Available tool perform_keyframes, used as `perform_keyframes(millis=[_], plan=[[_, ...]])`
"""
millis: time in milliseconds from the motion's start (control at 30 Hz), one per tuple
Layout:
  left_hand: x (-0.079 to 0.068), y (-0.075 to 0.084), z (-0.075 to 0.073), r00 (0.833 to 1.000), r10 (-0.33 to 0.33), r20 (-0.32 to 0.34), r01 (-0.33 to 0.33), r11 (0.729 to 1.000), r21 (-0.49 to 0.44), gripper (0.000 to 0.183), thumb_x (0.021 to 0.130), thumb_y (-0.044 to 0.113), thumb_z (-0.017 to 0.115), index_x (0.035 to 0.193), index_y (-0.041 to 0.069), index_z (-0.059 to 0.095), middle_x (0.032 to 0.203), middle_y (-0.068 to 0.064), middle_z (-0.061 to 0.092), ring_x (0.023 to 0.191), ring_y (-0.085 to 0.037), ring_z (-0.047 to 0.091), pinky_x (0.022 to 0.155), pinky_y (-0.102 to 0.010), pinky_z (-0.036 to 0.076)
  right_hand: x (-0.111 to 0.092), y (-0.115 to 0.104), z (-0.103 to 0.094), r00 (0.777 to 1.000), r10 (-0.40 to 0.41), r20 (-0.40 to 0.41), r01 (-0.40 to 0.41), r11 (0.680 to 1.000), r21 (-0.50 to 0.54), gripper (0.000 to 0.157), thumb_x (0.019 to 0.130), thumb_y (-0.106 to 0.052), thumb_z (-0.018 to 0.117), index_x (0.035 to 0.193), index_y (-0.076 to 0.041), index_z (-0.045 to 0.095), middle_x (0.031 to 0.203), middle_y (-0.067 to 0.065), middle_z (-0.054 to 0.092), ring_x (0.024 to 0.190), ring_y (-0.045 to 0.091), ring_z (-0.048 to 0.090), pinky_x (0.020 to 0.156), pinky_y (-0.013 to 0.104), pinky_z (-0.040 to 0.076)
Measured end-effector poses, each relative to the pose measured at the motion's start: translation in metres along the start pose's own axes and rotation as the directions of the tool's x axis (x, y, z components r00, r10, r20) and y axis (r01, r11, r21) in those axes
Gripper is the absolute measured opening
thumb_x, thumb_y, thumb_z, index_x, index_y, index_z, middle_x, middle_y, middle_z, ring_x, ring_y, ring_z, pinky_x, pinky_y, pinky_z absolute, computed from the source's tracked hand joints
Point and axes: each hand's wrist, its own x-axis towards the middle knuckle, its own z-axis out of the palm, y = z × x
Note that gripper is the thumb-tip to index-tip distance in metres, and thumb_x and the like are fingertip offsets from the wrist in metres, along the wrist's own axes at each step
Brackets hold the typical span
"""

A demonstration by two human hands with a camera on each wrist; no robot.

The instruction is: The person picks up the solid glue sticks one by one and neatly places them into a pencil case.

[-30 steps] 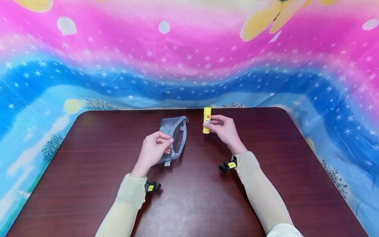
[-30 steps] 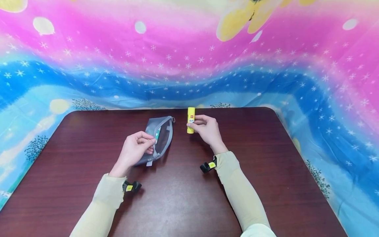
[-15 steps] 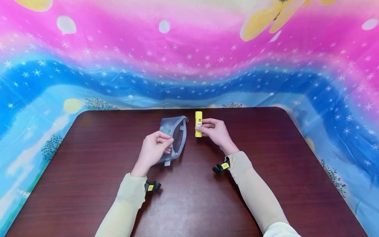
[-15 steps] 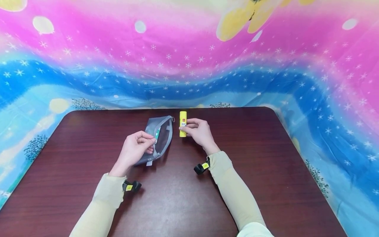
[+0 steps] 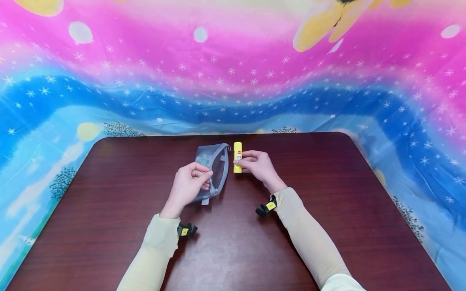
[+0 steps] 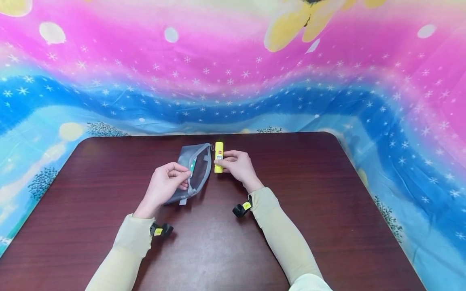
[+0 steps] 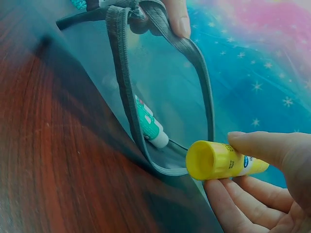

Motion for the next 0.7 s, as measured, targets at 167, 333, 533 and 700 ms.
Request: perform_keyframes(millis=[167, 333, 533, 700], plan=[[-0.001, 0.001, 0.0, 1.0, -0.002, 0.002, 0.002, 1.0, 0.003, 0.015, 0.093, 0.012, 0.077, 0.101, 0.002, 0.069, 0.077, -0.011, 0.073, 0.065, -0.024, 0.072, 0.064, -0.033, 0.062, 0.002, 0.004, 0.005, 0.999, 0.028, 0.016, -0.028, 1.0, 0.013, 0.043, 0.086, -0.013, 0.084, 0.123, 0.002, 0.067, 0.104, 0.018, 0.074, 0.083, 0.026, 0.074, 0.083, 0.044, 0.061], [-0.001, 0.002, 0.001, 1.0, -0.008, 0.002, 0.008, 1.0, 0.002, 0.015, 0.093, 0.012, 0.077, 0.101, 0.002, 0.069, 0.077, -0.011, 0.073, 0.064, -0.024, 0.071, 0.063, -0.033, 0.062, 0.0, 0.005, 0.009, 0.999, 0.049, 0.023, -0.049, 0.999, 0.003, 0.045, 0.086, -0.014, 0.084, 0.124, 0.002, 0.066, 0.104, 0.017, 0.074, 0.082, 0.026, 0.074, 0.081, 0.042, 0.061], [-0.001, 0.003, 0.001, 1.0, -0.014, 0.005, 0.014, 1.0, 0.004, 0.016, 0.093, 0.012, 0.077, 0.102, 0.002, 0.069, 0.077, -0.011, 0.072, 0.064, -0.025, 0.071, 0.064, -0.033, 0.062, 0.0, 0.006, 0.015, 0.997, 0.078, 0.027, -0.079, 0.997, 0.024, 0.046, 0.086, -0.011, 0.084, 0.125, 0.004, 0.065, 0.103, 0.018, 0.074, 0.081, 0.025, 0.074, 0.079, 0.04, 0.062], [-0.001, 0.002, 0.001, 1.0, -0.019, 0.005, 0.019, 1.0, 0.004, 0.015, 0.093, 0.013, 0.077, 0.102, 0.002, 0.07, 0.076, -0.011, 0.072, 0.064, -0.025, 0.071, 0.064, -0.034, 0.062, 0.002, 0.007, 0.021, 0.995, 0.092, 0.032, -0.093, 0.995, 0.029, 0.047, 0.086, -0.011, 0.083, 0.126, 0.005, 0.065, 0.104, 0.018, 0.074, 0.08, 0.023, 0.073, 0.075, 0.035, 0.062]])
